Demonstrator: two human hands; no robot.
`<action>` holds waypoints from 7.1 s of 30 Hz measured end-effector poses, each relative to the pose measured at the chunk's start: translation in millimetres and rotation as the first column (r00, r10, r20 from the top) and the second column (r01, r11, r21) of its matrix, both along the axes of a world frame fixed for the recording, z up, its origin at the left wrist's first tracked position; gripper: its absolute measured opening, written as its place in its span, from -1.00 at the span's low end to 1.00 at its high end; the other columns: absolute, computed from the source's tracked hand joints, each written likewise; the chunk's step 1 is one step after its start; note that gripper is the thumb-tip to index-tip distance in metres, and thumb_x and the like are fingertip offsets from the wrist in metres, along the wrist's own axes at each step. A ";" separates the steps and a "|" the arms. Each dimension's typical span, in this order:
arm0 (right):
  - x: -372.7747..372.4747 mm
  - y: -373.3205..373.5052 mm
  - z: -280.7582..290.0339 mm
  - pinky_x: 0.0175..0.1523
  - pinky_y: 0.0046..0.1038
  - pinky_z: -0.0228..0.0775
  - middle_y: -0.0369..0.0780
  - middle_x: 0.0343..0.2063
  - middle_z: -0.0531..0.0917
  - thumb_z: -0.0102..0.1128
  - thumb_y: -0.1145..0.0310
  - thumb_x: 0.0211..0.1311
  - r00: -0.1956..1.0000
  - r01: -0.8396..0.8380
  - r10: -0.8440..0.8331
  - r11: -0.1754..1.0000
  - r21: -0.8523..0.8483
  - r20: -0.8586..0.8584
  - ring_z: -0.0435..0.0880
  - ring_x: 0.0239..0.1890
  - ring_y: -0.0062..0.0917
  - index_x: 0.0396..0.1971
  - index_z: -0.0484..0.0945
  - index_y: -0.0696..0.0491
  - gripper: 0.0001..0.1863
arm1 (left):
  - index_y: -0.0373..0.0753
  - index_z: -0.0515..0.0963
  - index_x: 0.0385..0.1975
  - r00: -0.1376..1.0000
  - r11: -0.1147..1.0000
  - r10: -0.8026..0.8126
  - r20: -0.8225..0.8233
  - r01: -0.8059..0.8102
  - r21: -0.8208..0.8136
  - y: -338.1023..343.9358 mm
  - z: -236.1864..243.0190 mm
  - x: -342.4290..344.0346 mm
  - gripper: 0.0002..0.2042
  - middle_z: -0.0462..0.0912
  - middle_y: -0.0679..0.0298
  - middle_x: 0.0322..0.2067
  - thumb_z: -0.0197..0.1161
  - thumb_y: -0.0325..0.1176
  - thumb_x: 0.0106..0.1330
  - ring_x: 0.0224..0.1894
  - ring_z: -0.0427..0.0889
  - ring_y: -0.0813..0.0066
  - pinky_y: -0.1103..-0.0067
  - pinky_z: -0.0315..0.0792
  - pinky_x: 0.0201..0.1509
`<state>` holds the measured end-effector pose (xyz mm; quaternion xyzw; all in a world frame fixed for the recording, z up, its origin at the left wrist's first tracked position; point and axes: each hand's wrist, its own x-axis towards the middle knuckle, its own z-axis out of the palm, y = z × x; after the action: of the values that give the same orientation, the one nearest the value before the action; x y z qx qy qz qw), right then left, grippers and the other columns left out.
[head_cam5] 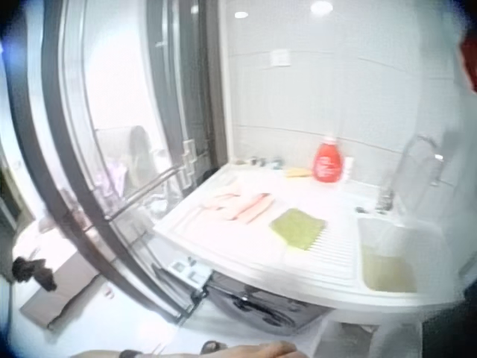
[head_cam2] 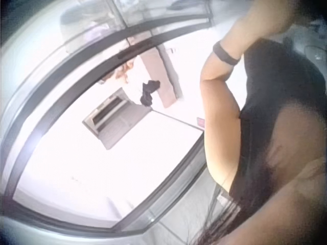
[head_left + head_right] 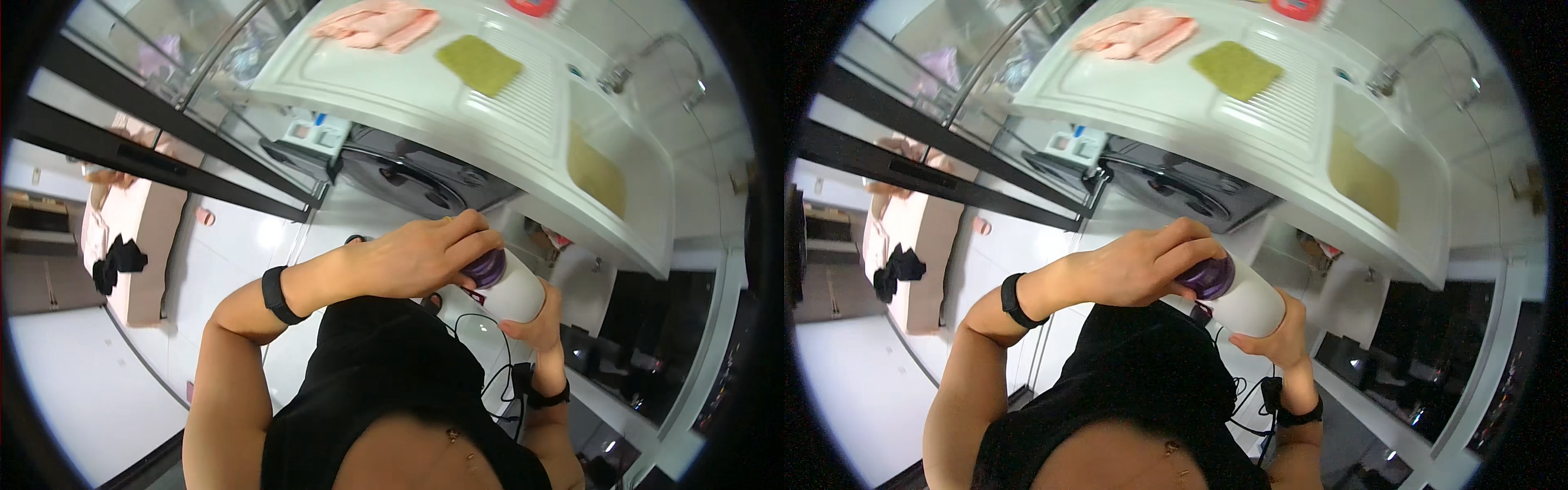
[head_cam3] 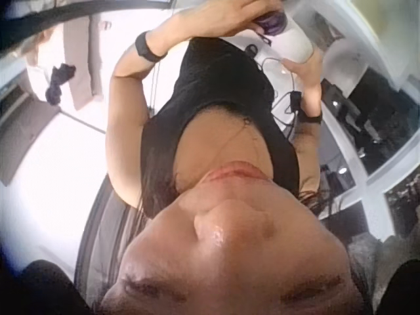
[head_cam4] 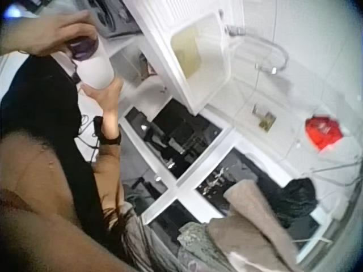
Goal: The person is unloading laundry from a washing machine and then configuring a new wash cycle with detergent and softener.
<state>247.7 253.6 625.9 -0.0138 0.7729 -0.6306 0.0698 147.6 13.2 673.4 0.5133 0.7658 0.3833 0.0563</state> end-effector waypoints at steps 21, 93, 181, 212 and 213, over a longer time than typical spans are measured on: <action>-164.6 -211.9 12.1 -0.21 -0.56 0.40 -0.22 -0.42 0.62 0.48 0.33 -0.40 0.974 -0.117 0.097 0.989 0.087 0.205 0.56 -0.36 -0.65 -0.28 0.50 0.21 -0.45 | -0.19 0.40 -0.40 0.894 0.864 0.445 -0.054 -0.445 -0.237 -183.9 -13.7 -136.5 -0.65 0.50 0.19 -0.62 0.22 -0.03 0.04 -0.58 0.52 0.17 0.44 0.35 -0.55; -228.0 -251.7 -19.5 -0.27 -0.60 0.40 -0.22 -0.46 0.62 0.41 0.40 -0.32 0.942 -0.202 0.137 0.960 0.193 0.307 0.55 -0.41 -0.65 -0.36 0.52 0.25 -0.58 | -0.24 0.44 -0.15 0.686 0.855 0.409 0.602 -0.518 0.009 -242.8 -89.2 -168.0 -0.67 0.45 0.14 -0.33 0.26 -0.29 0.10 -0.42 0.48 0.32 0.54 0.40 -0.29; -278.5 -294.4 -27.0 -0.29 -0.55 0.43 -0.13 -0.45 0.63 0.40 0.28 -0.24 0.909 -0.278 0.095 0.864 0.420 0.406 0.59 -0.42 -0.56 -0.32 0.52 0.33 -0.51 | -0.29 0.44 -0.17 0.169 0.581 0.616 0.769 -0.757 -0.299 -324.6 -148.3 -100.1 -0.69 0.36 0.38 -0.58 0.29 -0.39 0.10 -0.53 0.34 0.68 0.73 0.28 -0.44; -223.6 -256.7 -15.1 -0.26 -0.54 0.44 -0.18 -0.46 0.63 0.51 0.27 -0.44 0.947 -0.216 0.132 0.937 0.275 0.294 0.60 -0.42 -0.56 -0.36 0.51 0.23 -0.45 | -0.37 0.44 -0.35 0.537 0.684 0.513 0.670 -0.727 0.059 -254.4 -67.4 -139.8 -0.74 0.45 0.25 -0.54 0.35 -0.43 0.03 -0.58 0.41 0.56 0.67 0.34 -0.47; -221.6 -255.2 -17.2 -0.27 -0.52 0.44 -0.17 -0.46 0.63 0.51 0.25 -0.46 0.953 -0.232 0.164 0.934 0.271 0.253 0.61 -0.43 -0.53 -0.36 0.51 0.23 -0.43 | -0.36 0.45 -0.35 0.542 0.685 0.556 0.630 -0.728 0.021 -252.2 -66.4 -136.9 -0.74 0.45 0.25 -0.55 0.35 -0.42 0.03 -0.58 0.41 0.57 0.67 0.33 -0.48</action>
<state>26.2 -1.6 608.7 -0.0093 0.8404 -0.4941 0.2224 10.7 -239.0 607.0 0.0529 0.7823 0.6171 0.0662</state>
